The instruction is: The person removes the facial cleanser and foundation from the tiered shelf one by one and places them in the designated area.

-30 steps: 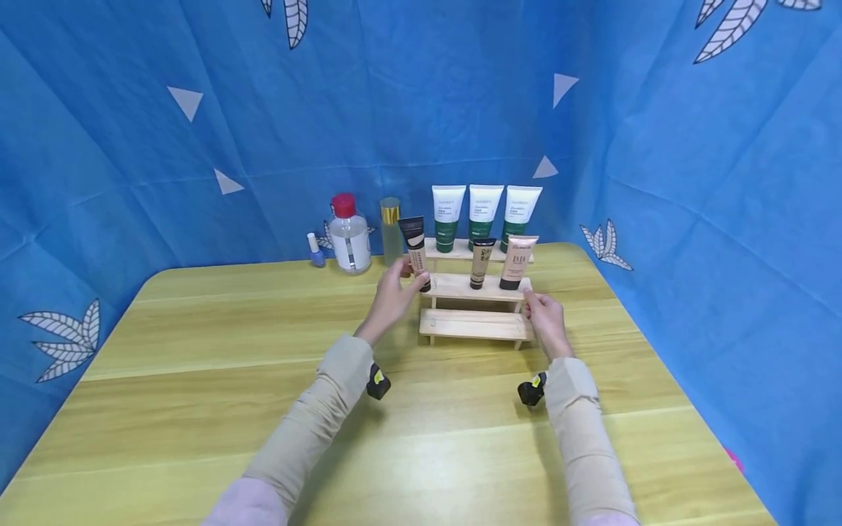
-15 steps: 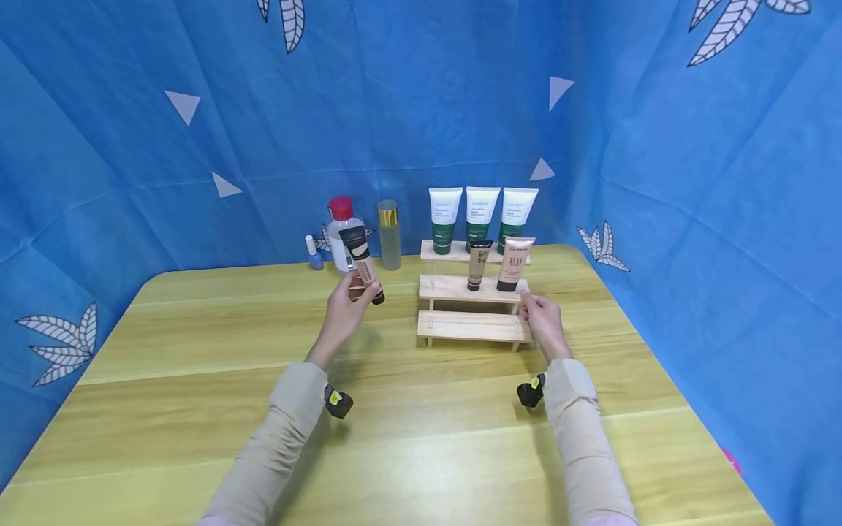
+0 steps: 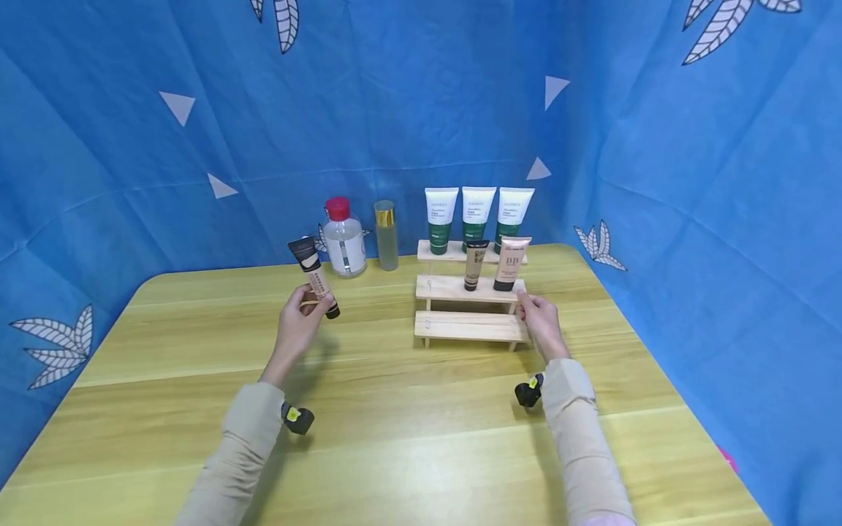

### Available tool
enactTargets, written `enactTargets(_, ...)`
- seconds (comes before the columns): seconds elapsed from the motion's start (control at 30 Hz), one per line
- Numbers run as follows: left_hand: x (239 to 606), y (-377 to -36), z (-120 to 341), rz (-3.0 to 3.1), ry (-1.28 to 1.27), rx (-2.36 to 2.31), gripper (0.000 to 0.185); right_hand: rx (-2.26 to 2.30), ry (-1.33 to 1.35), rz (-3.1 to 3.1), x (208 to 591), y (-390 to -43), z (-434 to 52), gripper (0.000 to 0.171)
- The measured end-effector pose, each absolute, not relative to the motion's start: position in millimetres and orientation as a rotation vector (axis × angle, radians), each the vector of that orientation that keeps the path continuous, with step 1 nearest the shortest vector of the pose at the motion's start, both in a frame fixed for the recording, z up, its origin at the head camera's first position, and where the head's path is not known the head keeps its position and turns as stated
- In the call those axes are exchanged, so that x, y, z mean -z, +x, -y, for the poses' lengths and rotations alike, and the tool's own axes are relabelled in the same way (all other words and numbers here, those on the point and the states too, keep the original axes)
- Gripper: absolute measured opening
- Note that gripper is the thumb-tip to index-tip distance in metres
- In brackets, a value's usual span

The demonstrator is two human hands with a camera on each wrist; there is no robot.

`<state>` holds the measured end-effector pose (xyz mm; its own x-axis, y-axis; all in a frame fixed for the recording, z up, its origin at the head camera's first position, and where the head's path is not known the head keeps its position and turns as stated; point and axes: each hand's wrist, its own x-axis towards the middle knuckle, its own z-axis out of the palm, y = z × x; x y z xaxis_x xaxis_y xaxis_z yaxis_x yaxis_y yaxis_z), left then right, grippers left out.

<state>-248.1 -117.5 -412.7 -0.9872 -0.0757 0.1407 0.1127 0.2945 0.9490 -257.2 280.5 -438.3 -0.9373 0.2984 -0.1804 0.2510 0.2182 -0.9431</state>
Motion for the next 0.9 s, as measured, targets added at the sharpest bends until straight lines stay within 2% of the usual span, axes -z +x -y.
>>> enactTargets(0.33,417,-242,161,2.439,0.115,1.718,0.051,-1.854,-0.521,2.406,438,-258,-280,0.045)
enactTargets(0.57,423,-241,184,2.453,0.182,1.648,0.055,-1.887,-0.555,2.376,441,-255,-281,0.036)
enactTargets(0.9,426,-246,221,2.482,0.353,1.561,0.056,-1.865,-0.557,2.399,441,-258,-282,0.042)
